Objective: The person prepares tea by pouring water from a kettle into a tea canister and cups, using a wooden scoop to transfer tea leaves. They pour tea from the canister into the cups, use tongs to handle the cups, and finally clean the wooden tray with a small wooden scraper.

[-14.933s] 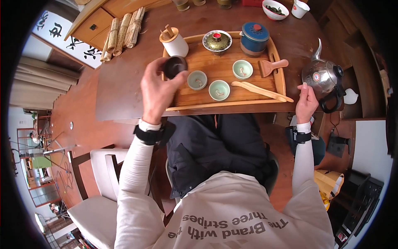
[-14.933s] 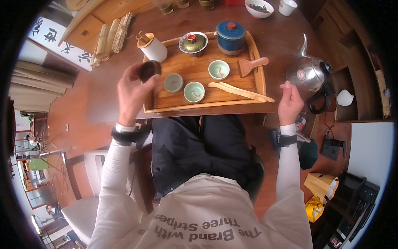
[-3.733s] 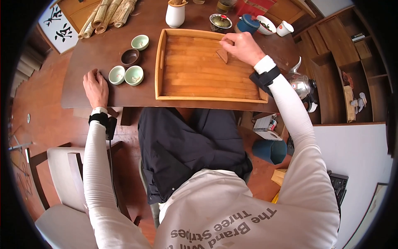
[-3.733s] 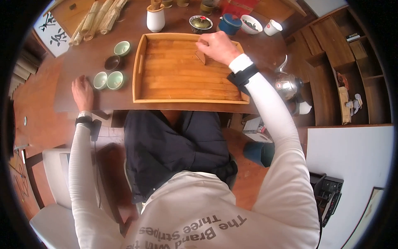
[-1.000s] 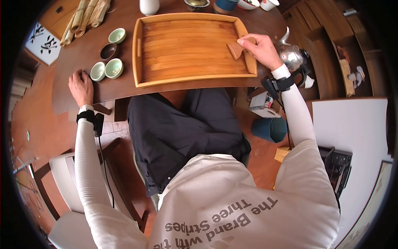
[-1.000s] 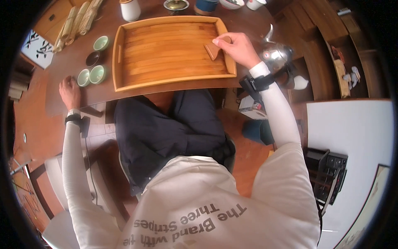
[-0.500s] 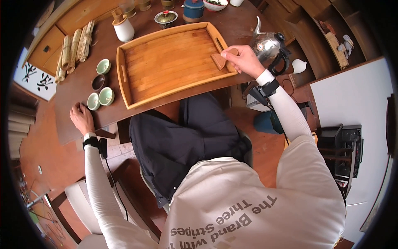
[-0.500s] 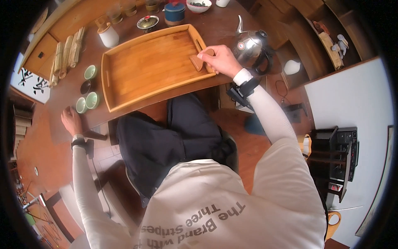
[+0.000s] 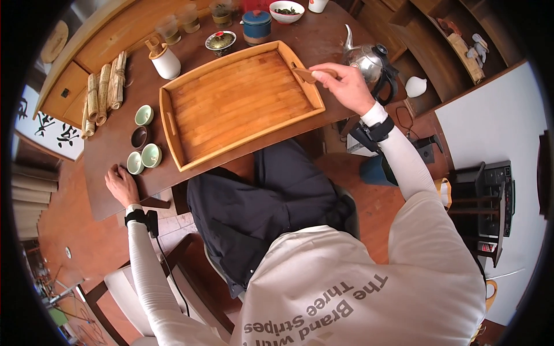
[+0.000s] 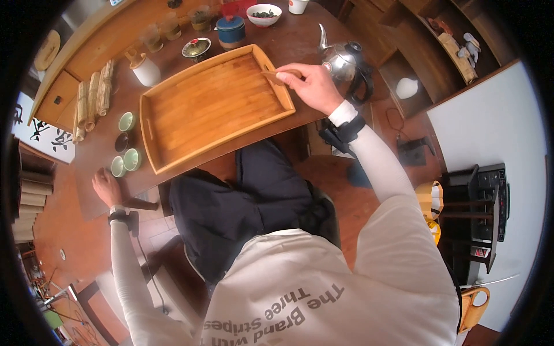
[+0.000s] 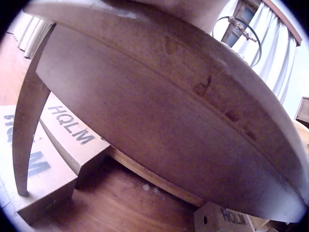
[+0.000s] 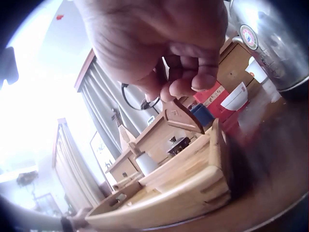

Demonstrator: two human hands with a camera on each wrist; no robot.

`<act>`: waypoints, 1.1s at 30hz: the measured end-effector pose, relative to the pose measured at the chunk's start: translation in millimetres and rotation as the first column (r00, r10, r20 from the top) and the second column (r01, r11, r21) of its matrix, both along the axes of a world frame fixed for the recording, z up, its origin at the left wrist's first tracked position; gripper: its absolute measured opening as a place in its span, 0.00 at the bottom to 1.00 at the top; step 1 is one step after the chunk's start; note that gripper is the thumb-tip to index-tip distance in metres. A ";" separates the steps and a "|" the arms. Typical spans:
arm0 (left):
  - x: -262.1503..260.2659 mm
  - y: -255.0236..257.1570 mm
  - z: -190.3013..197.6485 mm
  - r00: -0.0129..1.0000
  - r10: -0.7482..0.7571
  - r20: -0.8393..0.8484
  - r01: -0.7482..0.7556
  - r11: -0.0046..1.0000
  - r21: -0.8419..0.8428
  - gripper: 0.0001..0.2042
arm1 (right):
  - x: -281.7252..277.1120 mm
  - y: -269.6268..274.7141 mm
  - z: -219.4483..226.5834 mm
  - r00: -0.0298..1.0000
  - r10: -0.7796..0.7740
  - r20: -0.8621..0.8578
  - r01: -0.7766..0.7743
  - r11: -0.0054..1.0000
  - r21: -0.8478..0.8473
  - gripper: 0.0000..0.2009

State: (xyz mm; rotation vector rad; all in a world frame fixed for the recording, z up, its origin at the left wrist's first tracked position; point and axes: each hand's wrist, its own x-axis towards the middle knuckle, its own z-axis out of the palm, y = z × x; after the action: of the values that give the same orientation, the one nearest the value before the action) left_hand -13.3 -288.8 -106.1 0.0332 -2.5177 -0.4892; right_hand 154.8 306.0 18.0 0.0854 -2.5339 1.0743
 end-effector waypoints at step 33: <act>1.0 -2.7 0.6 1.000 -0.019 -0.013 0.019 0.999 -0.026 0.14 | 8.0 0.1 -31.2 0.915 -0.216 0.342 0.335 0.877 -0.343 0.15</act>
State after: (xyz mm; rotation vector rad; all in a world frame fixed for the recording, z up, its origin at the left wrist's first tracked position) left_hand -12.2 -291.5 -105.5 -0.0038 -2.5130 -0.4629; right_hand 162.8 306.0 -13.2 -0.5769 -2.4082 1.5421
